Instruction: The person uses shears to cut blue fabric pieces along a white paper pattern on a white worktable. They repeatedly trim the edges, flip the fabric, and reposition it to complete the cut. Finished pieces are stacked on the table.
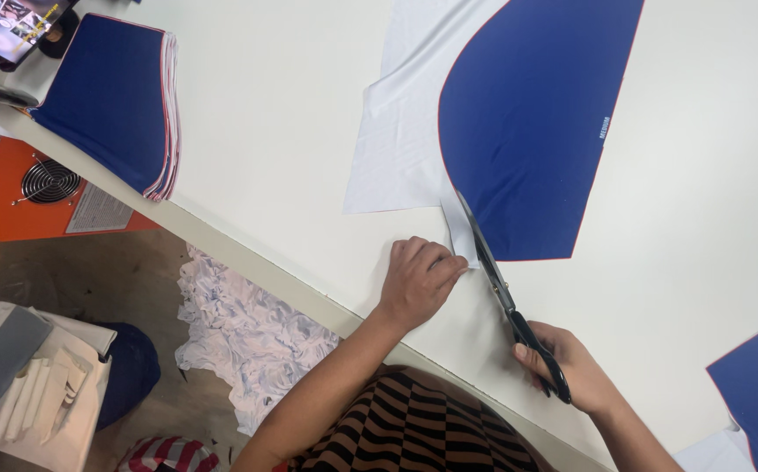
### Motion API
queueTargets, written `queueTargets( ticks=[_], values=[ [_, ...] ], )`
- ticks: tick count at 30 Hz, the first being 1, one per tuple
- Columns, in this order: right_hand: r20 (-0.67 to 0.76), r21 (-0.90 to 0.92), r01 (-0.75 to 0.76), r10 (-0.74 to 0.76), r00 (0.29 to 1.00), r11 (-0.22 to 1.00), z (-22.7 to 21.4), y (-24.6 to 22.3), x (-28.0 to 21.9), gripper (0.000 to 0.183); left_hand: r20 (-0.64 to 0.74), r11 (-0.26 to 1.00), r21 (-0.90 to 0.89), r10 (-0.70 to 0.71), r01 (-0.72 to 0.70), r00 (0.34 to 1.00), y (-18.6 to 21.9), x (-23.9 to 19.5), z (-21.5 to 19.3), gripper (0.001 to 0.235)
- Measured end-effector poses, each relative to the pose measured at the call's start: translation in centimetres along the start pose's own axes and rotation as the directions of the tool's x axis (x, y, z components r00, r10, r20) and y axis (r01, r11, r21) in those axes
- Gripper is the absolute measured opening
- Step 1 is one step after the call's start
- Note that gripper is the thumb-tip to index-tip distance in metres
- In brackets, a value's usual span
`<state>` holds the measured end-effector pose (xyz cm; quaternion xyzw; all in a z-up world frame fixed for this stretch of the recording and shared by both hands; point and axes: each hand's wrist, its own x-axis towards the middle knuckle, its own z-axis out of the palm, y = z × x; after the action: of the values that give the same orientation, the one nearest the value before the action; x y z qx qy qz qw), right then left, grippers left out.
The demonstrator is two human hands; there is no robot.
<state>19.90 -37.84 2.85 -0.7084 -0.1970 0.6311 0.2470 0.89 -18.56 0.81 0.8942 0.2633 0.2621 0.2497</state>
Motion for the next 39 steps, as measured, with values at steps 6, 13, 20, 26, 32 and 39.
queueTargets(
  ticks=[6,13,20,26,32,39],
  values=[
    [-0.011,-0.019,-0.027,0.027,1.000,0.999,0.4,-0.1,-0.2,0.048,-0.010,1.000,-0.019,0.006,-0.006,1.000,-0.1,0.1,-0.1,0.010],
    [-0.027,-0.021,-0.088,0.087,0.996,0.996,0.8,0.2,-0.2,0.049,0.004,1.000,-0.016,0.002,-0.002,1.000,-0.1,0.2,-0.2,0.009],
    [0.001,0.003,-0.027,0.027,1.000,1.000,0.6,-1.8,0.9,0.049,0.012,1.000,-0.027,0.008,-0.007,1.000,-0.1,0.2,-0.4,0.008],
    [-0.048,-0.055,-0.046,0.043,0.998,0.997,0.8,-3.8,2.1,0.051,0.008,1.000,-0.026,0.005,-0.005,1.000,-0.2,0.2,-0.4,0.008],
    [-0.119,-0.092,-0.073,0.062,0.991,0.993,1.9,-3.6,2.1,0.049,0.030,1.000,-0.030,-0.003,0.004,1.000,-0.3,0.2,-0.3,0.007],
    [-0.086,0.036,-0.048,0.051,0.995,0.998,3.1,-3.7,2.0,0.043,0.009,0.998,-0.065,-0.002,0.003,1.000,-0.3,0.3,-0.5,0.006]
  ],
)
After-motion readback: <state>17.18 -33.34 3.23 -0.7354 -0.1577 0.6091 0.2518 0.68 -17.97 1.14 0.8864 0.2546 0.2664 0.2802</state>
